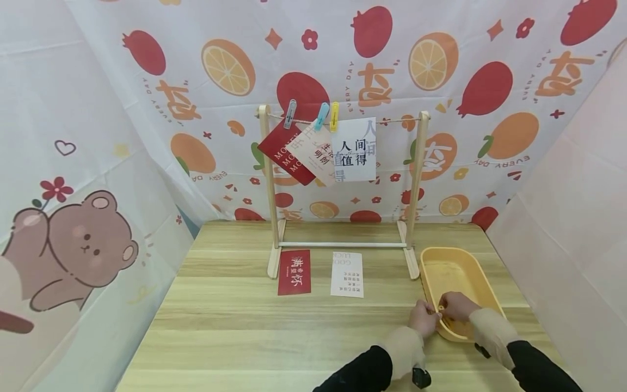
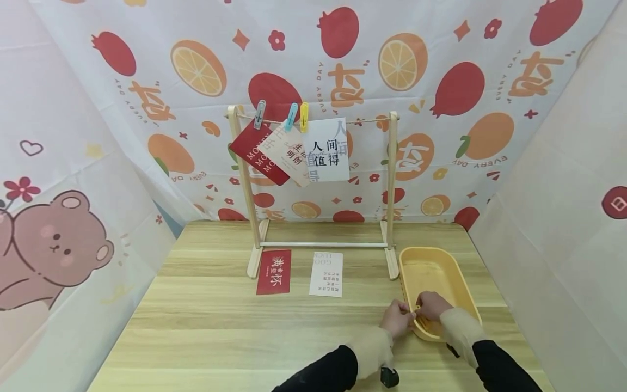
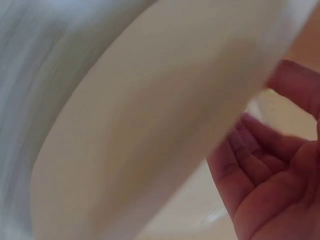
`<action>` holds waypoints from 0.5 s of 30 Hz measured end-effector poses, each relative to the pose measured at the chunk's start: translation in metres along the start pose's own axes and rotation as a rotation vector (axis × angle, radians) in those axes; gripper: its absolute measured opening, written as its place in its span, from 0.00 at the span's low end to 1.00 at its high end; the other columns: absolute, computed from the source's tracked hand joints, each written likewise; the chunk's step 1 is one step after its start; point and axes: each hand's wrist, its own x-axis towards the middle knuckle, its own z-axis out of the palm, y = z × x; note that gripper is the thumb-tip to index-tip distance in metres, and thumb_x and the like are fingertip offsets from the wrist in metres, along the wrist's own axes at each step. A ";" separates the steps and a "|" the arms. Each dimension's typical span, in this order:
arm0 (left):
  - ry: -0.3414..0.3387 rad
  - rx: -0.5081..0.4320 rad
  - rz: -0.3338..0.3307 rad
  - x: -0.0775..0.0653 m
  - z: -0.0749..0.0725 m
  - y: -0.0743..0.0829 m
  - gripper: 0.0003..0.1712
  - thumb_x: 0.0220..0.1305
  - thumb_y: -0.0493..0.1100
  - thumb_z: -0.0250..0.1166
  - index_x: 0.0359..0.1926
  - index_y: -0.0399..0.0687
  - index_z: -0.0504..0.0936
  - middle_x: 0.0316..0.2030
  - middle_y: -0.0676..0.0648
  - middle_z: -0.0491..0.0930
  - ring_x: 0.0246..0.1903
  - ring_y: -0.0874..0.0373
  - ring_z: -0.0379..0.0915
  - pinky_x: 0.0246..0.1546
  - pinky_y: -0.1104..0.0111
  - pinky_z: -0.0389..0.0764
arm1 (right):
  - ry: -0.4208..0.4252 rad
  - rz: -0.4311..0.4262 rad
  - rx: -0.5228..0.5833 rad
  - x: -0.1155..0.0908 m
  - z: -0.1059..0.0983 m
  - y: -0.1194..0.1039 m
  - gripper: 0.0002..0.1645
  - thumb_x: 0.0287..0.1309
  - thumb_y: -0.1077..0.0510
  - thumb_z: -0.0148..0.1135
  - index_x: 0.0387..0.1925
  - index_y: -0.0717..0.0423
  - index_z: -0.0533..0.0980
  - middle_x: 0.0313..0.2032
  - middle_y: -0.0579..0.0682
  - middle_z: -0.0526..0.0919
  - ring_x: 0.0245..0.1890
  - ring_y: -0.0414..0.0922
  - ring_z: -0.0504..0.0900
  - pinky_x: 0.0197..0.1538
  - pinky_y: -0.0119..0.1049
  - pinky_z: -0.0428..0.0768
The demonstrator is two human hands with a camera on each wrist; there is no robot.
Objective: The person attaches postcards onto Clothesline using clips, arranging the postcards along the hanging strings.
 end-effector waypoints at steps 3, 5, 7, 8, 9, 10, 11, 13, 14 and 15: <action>-0.008 -0.009 -0.008 0.000 -0.001 0.001 0.10 0.56 0.30 0.63 0.29 0.41 0.68 0.21 0.50 0.65 0.16 0.60 0.66 0.19 0.69 0.75 | 0.038 -0.018 0.024 0.000 -0.002 -0.004 0.08 0.37 0.68 0.62 0.24 0.62 0.72 0.21 0.47 0.71 0.22 0.43 0.69 0.26 0.36 0.70; -0.004 -0.011 -0.009 -0.001 -0.001 0.002 0.10 0.56 0.30 0.63 0.29 0.41 0.68 0.21 0.50 0.65 0.16 0.60 0.66 0.19 0.69 0.74 | 0.064 -0.017 0.054 0.000 -0.004 -0.006 0.10 0.35 0.68 0.62 0.24 0.60 0.71 0.21 0.47 0.70 0.22 0.43 0.67 0.27 0.36 0.68; 0.000 -0.013 -0.006 0.000 -0.001 0.002 0.11 0.56 0.30 0.64 0.29 0.41 0.68 0.21 0.50 0.65 0.15 0.60 0.66 0.19 0.69 0.74 | 0.085 -0.019 0.082 0.000 -0.005 -0.008 0.12 0.34 0.68 0.63 0.25 0.60 0.69 0.21 0.47 0.69 0.23 0.43 0.67 0.27 0.36 0.67; -0.001 -0.014 -0.006 0.000 -0.001 0.001 0.11 0.56 0.30 0.64 0.29 0.41 0.68 0.21 0.51 0.65 0.16 0.60 0.66 0.19 0.70 0.74 | 0.094 -0.023 0.091 0.000 -0.005 -0.009 0.12 0.35 0.68 0.63 0.25 0.61 0.69 0.21 0.47 0.69 0.23 0.44 0.67 0.27 0.36 0.67; -0.006 0.013 0.003 0.000 -0.002 0.001 0.11 0.56 0.31 0.64 0.29 0.42 0.68 0.20 0.51 0.65 0.16 0.61 0.65 0.19 0.71 0.73 | 0.106 -0.023 0.106 0.000 -0.005 -0.009 0.12 0.35 0.69 0.63 0.25 0.61 0.69 0.22 0.48 0.69 0.23 0.44 0.67 0.27 0.36 0.67; -0.017 0.040 0.010 0.001 -0.003 0.000 0.10 0.57 0.33 0.63 0.29 0.43 0.68 0.20 0.52 0.65 0.16 0.62 0.64 0.19 0.72 0.72 | 0.119 -0.027 0.114 -0.001 -0.005 -0.009 0.12 0.35 0.68 0.63 0.25 0.61 0.69 0.22 0.48 0.69 0.23 0.44 0.67 0.27 0.36 0.68; -0.041 0.068 0.022 0.001 -0.005 -0.001 0.10 0.58 0.34 0.63 0.28 0.44 0.68 0.20 0.52 0.65 0.17 0.63 0.63 0.19 0.72 0.70 | 0.132 -0.030 0.125 -0.001 -0.005 -0.009 0.11 0.36 0.68 0.62 0.25 0.61 0.69 0.21 0.48 0.69 0.23 0.44 0.67 0.26 0.37 0.68; -0.100 0.147 0.035 0.004 -0.013 -0.002 0.09 0.61 0.39 0.61 0.29 0.46 0.69 0.20 0.53 0.66 0.19 0.64 0.62 0.21 0.73 0.67 | 0.155 -0.032 0.141 -0.002 -0.005 -0.007 0.10 0.38 0.67 0.63 0.25 0.61 0.69 0.21 0.47 0.69 0.23 0.44 0.67 0.26 0.36 0.68; -0.126 0.190 0.047 0.007 -0.019 -0.002 0.08 0.62 0.41 0.60 0.29 0.46 0.70 0.20 0.53 0.67 0.20 0.64 0.62 0.22 0.73 0.66 | 0.167 -0.032 0.142 -0.003 -0.004 -0.006 0.10 0.39 0.67 0.64 0.24 0.60 0.69 0.21 0.47 0.69 0.23 0.43 0.67 0.26 0.36 0.68; -0.156 0.242 0.068 0.011 -0.027 -0.003 0.08 0.63 0.43 0.59 0.29 0.47 0.71 0.20 0.54 0.68 0.20 0.64 0.62 0.22 0.73 0.66 | 0.180 -0.031 0.148 -0.003 -0.004 -0.005 0.10 0.40 0.66 0.64 0.24 0.60 0.70 0.21 0.46 0.69 0.22 0.43 0.68 0.26 0.36 0.69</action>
